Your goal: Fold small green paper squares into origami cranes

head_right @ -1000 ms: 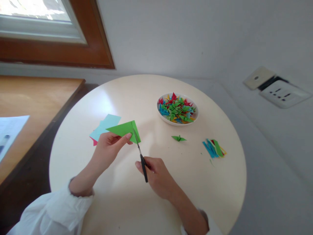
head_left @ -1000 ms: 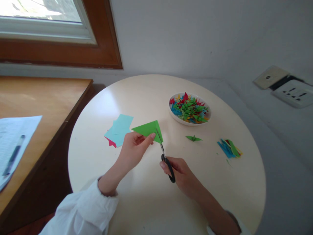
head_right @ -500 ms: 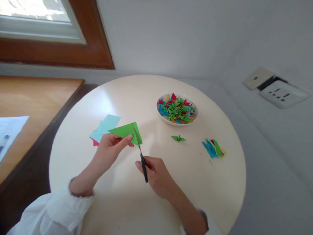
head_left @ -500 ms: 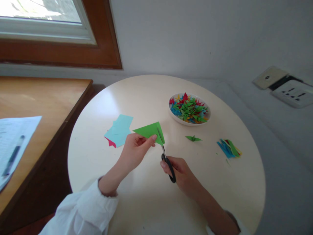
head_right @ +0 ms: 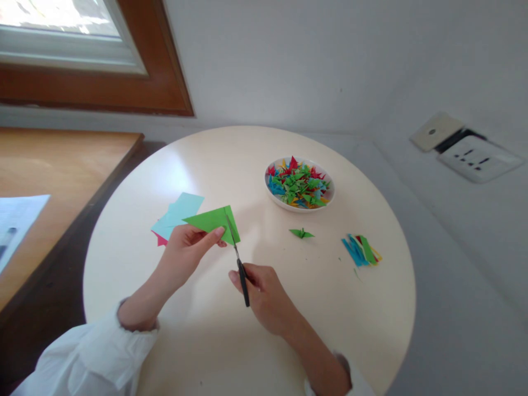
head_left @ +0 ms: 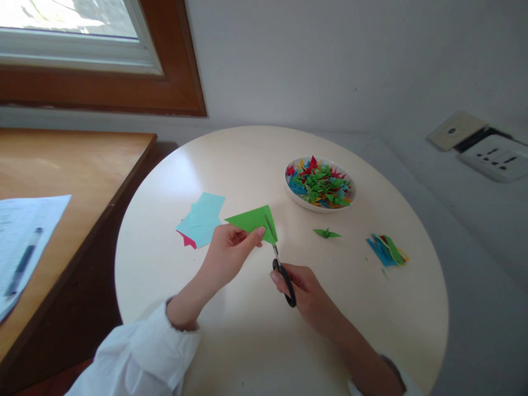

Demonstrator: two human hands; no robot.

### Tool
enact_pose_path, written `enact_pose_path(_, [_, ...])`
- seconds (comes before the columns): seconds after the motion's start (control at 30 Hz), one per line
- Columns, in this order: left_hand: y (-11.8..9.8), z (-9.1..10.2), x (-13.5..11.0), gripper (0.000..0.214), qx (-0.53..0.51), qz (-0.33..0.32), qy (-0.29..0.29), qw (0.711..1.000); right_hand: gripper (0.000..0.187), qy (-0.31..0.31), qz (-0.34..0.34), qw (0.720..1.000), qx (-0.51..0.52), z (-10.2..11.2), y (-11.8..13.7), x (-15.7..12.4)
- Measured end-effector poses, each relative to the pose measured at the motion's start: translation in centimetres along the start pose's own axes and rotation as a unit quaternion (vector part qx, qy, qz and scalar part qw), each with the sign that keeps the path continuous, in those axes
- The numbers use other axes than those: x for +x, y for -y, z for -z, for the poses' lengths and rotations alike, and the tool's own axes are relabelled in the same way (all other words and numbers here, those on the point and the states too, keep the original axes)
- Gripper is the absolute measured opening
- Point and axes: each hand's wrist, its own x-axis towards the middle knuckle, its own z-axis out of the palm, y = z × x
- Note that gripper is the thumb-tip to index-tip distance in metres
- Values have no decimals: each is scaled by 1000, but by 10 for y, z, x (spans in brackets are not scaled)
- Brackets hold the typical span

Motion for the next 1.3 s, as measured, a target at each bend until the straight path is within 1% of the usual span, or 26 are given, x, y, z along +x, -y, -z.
enact_pose_path(0.63, [1,0,0,25,5,1,2,1000,41,-3,-5,1000,-2,0,-1,1])
enact_pose_path(1.0, [3,0,0,30,6,4,29,1000,42,-6,2,1000,11,0,-2,3])
enact_pose_path(1.3, [5,-1,0,30,5,4,30,1000,43,-14,1,1000,10,-1,1,2])
